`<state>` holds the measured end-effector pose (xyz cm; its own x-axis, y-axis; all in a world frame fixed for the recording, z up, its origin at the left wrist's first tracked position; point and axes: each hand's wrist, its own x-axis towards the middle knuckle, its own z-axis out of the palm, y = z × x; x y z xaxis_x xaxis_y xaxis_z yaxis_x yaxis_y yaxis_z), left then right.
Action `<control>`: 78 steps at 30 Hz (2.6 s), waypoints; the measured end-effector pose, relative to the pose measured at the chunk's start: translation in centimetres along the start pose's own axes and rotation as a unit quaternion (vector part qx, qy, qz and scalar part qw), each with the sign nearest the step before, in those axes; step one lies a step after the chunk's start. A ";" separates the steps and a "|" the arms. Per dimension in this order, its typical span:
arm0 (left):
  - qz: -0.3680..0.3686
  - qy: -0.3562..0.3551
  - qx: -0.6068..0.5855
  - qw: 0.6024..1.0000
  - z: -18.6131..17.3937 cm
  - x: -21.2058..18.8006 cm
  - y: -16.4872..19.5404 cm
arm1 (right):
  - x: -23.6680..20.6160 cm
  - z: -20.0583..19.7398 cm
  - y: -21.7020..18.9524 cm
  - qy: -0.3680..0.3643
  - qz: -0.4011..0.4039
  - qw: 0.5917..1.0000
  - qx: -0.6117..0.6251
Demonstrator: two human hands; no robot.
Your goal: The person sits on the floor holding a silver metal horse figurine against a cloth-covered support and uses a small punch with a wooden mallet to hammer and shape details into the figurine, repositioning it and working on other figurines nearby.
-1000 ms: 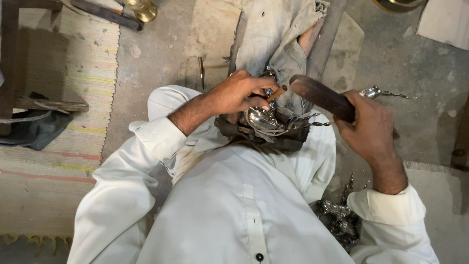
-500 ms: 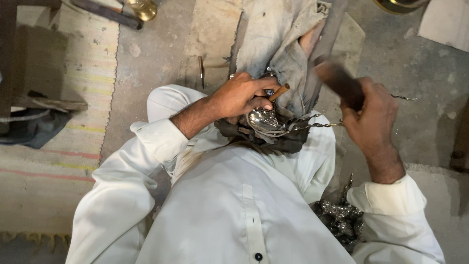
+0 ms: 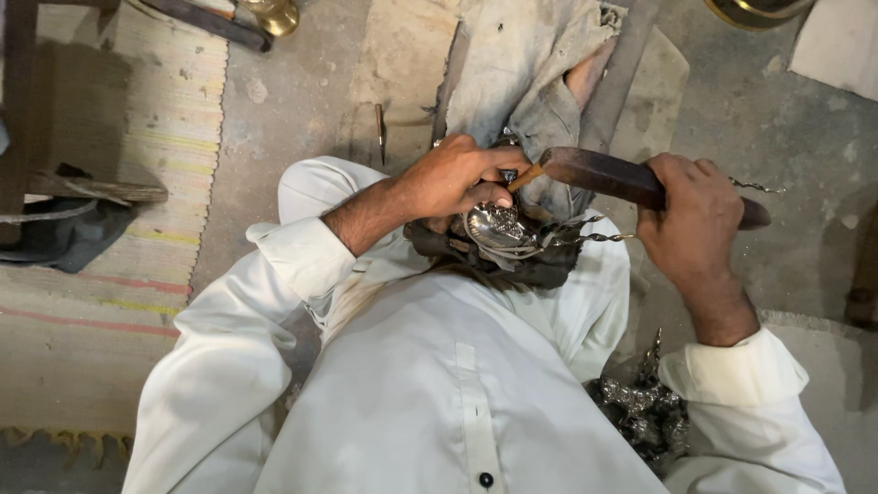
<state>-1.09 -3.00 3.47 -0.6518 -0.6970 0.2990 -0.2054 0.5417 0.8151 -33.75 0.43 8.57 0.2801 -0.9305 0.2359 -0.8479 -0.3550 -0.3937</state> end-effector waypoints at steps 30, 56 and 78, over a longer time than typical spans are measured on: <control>-0.154 0.071 -0.106 0.980 -0.8 -0.9 1.0 | 0.2 -1.9 0.2 -0.098 -0.019 0.984 -0.148; -0.256 0.313 -0.071 0.912 5.3 -3.2 2.7 | 11.0 -0.6 -4.8 -0.180 -0.150 0.969 -0.080; -0.238 0.311 -0.036 0.919 5.5 -3.2 2.6 | 13.6 -3.1 -7.7 -0.173 -0.241 0.929 -0.222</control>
<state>-3.57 3.23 1.92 0.0479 -0.9930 0.1082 -0.2946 0.0895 0.9514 -24.78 -9.17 17.53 0.7374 -0.6743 -0.0399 -0.6678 -0.7367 0.1068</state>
